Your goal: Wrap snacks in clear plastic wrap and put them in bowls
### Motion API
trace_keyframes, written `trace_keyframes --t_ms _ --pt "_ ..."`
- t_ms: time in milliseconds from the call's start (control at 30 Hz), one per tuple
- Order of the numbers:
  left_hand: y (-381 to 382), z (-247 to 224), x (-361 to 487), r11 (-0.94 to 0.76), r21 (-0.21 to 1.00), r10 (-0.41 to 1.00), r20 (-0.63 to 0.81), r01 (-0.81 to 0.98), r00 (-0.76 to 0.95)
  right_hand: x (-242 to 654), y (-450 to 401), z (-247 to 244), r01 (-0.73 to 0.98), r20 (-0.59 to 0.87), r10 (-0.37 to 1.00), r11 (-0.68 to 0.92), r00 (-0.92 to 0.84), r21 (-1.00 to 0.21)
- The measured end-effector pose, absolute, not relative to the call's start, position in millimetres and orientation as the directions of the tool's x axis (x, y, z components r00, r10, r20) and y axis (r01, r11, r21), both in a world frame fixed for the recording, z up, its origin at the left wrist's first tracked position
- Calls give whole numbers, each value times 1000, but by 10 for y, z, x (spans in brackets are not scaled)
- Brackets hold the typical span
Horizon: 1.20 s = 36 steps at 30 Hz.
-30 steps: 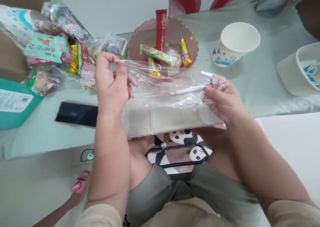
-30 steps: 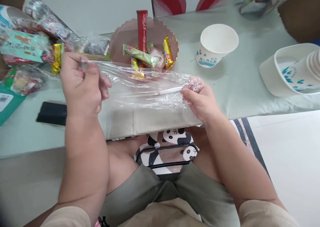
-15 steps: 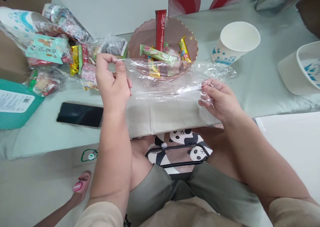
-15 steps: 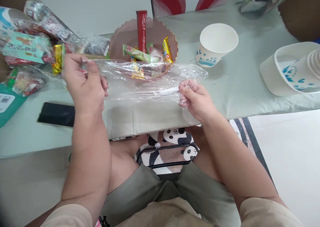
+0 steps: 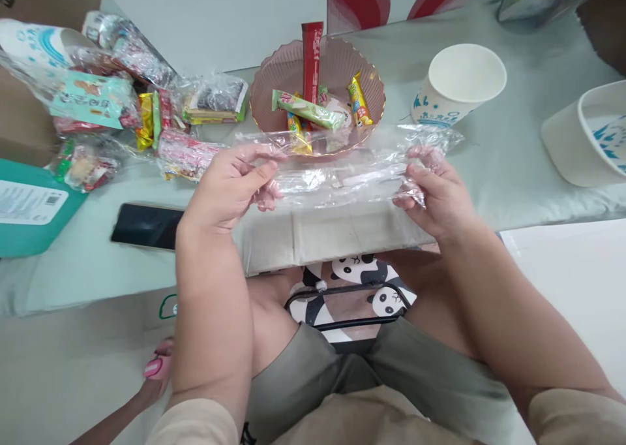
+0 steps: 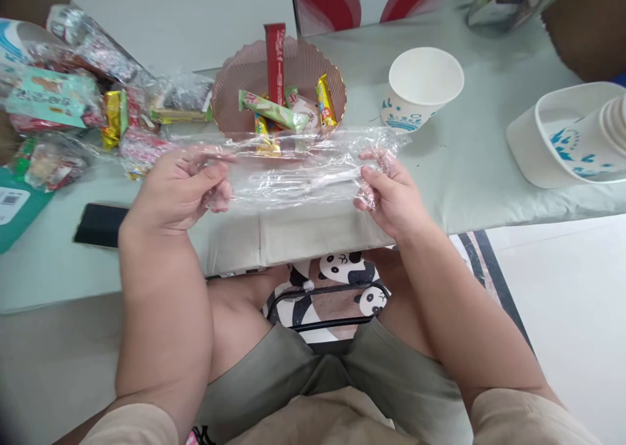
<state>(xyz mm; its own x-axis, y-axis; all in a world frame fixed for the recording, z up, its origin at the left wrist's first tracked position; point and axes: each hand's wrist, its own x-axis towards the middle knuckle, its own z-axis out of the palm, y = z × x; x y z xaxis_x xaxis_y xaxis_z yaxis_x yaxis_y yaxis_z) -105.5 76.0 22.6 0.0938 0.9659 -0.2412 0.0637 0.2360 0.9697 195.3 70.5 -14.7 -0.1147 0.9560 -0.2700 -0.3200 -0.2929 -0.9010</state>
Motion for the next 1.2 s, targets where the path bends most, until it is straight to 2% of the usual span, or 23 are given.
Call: trace_keyframes --t_ms 133,267,367,467,567,700,833,933,1067,1200 --pt "795 233 -1054 104 985 994 -99 -137 40 1984 706 -131 -375 -241 962 -271 -125 -887" --pt "832 252 -1067 60 982 998 -55 -179 32 1979 718 -150 -384 -211 971 -237 -110 -892" --pt "847 231 -1056 108 989 991 -115 -101 -62 1944 709 -168 -243 -180 981 -194 -80 -950" --pt "842 197 -1029 93 994 990 -87 51 -115 1916 674 -172 13 -190 980 -190 -60 -982" --pt "837 180 -1014 72 995 988 -62 66 -142 1917 637 -175 233 -201 969 -164 -143 -959" --pt "860 183 -1027 -6 1000 973 7 4 -230 1953 635 -188 234 -265 905 -193 -334 -953" --pt "869 200 -1056 -154 988 949 141 -24 -281 2018 656 -143 331 -286 835 -133 -470 -934" --pt "853 208 -1077 -185 982 959 171 -39 -227 2039 646 -129 268 -296 753 -165 -588 -949" --pt "850 171 -1062 -153 988 987 153 12 -43 1907 590 -225 10 -242 755 -298 -610 -954" --pt "854 135 -1012 -161 986 986 160 35 35 1624 483 -295 -19 -205 589 -351 -781 -936"
